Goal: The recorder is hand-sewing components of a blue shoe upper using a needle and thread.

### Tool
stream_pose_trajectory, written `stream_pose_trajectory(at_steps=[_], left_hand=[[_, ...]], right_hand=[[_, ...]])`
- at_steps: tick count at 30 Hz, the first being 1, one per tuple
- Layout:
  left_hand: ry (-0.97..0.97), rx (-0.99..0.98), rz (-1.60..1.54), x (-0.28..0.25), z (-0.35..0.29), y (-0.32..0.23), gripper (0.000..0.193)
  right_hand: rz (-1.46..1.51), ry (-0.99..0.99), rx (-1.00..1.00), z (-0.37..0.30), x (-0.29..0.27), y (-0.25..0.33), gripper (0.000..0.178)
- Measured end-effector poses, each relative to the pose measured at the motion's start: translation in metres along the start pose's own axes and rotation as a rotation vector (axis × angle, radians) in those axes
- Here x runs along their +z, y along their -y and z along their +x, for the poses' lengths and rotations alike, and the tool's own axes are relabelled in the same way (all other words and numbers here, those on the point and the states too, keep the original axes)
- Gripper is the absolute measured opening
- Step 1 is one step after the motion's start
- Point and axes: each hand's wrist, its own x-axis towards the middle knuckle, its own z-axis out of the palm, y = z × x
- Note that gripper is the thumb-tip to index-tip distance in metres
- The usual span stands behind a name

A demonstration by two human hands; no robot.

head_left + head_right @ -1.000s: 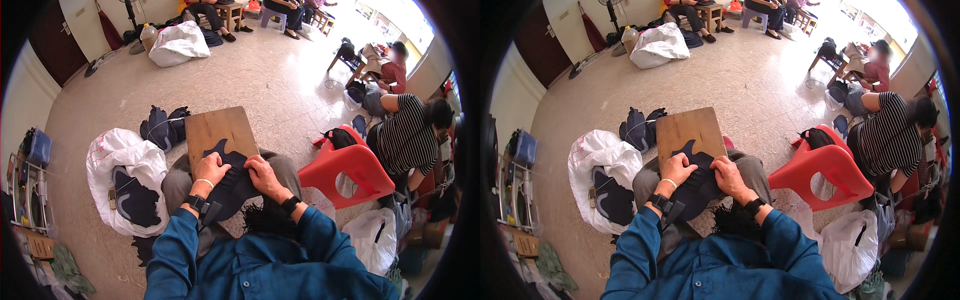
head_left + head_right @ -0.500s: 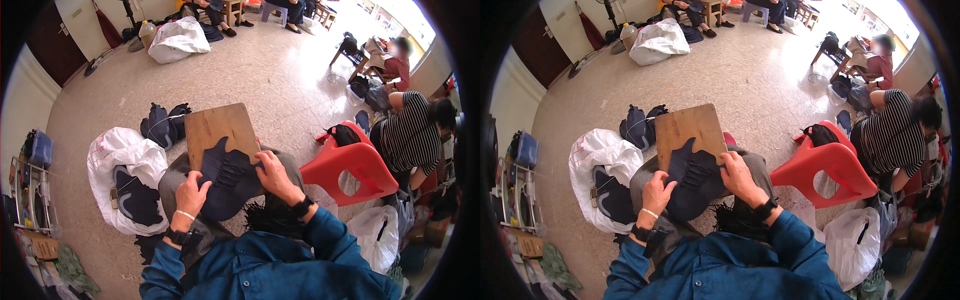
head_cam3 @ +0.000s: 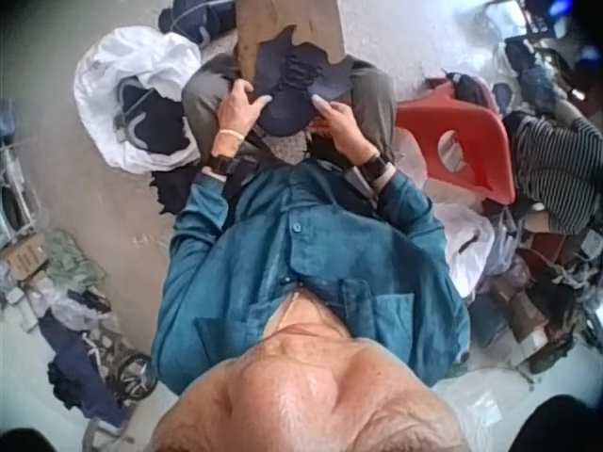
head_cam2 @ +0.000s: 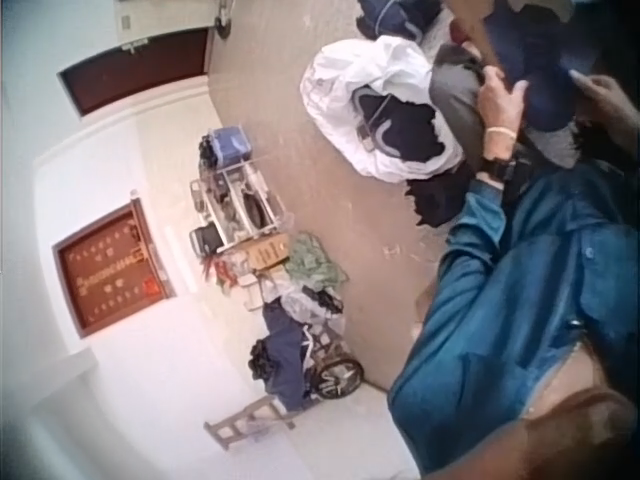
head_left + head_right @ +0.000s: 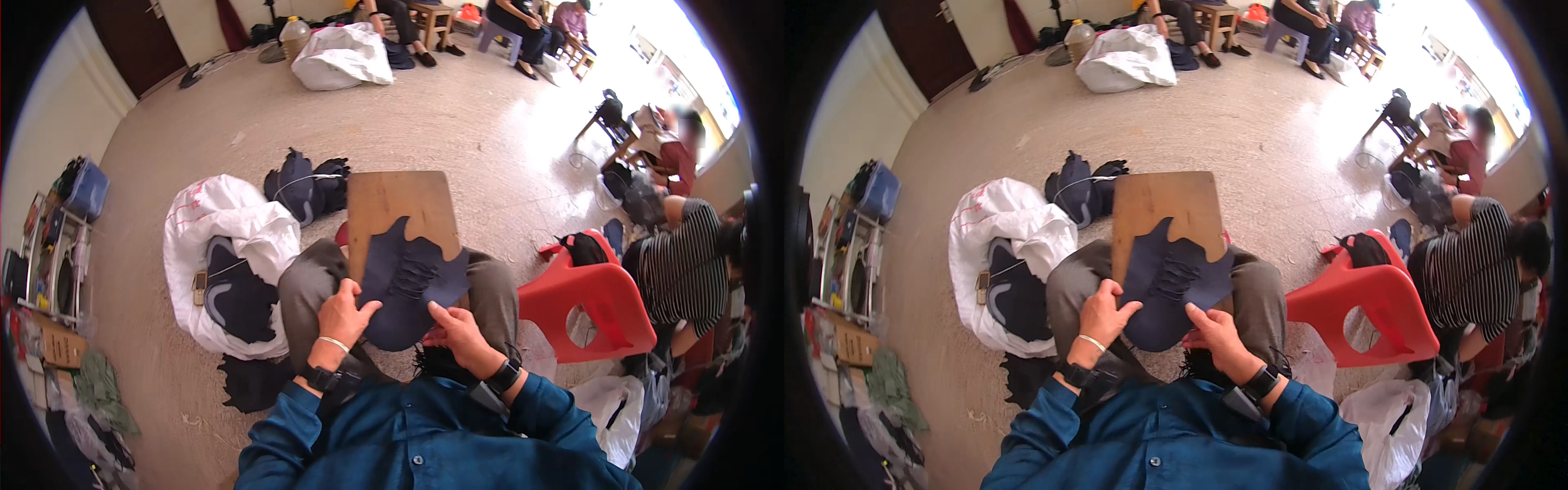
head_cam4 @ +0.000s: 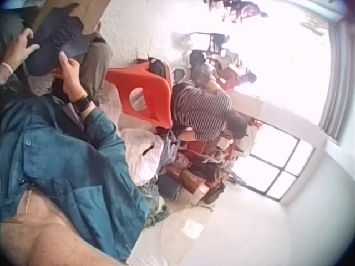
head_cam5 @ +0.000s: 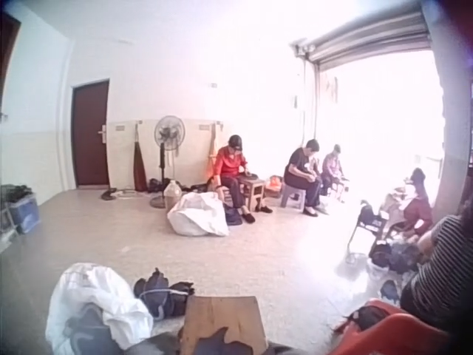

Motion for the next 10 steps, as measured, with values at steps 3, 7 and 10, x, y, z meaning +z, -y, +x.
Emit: stream_pose_trajectory(at_steps=[3,7,10], left_hand=[[-0.091,0.083,-0.112,0.014,-0.013,0.010,0.048],[0.031,-0.163,-0.527,-0.008,-0.032,0.003,0.055],[0.300,-0.326,-1.188,-0.034,-0.048,0.015,0.069]], right_hand=[[0.068,-0.052,-0.246,0.009,0.007,-0.003,0.026],[-0.001,0.141,-0.443,-0.005,0.021,0.024,0.021],[0.027,0.447,-0.238,-0.044,0.058,0.074,0.036]])
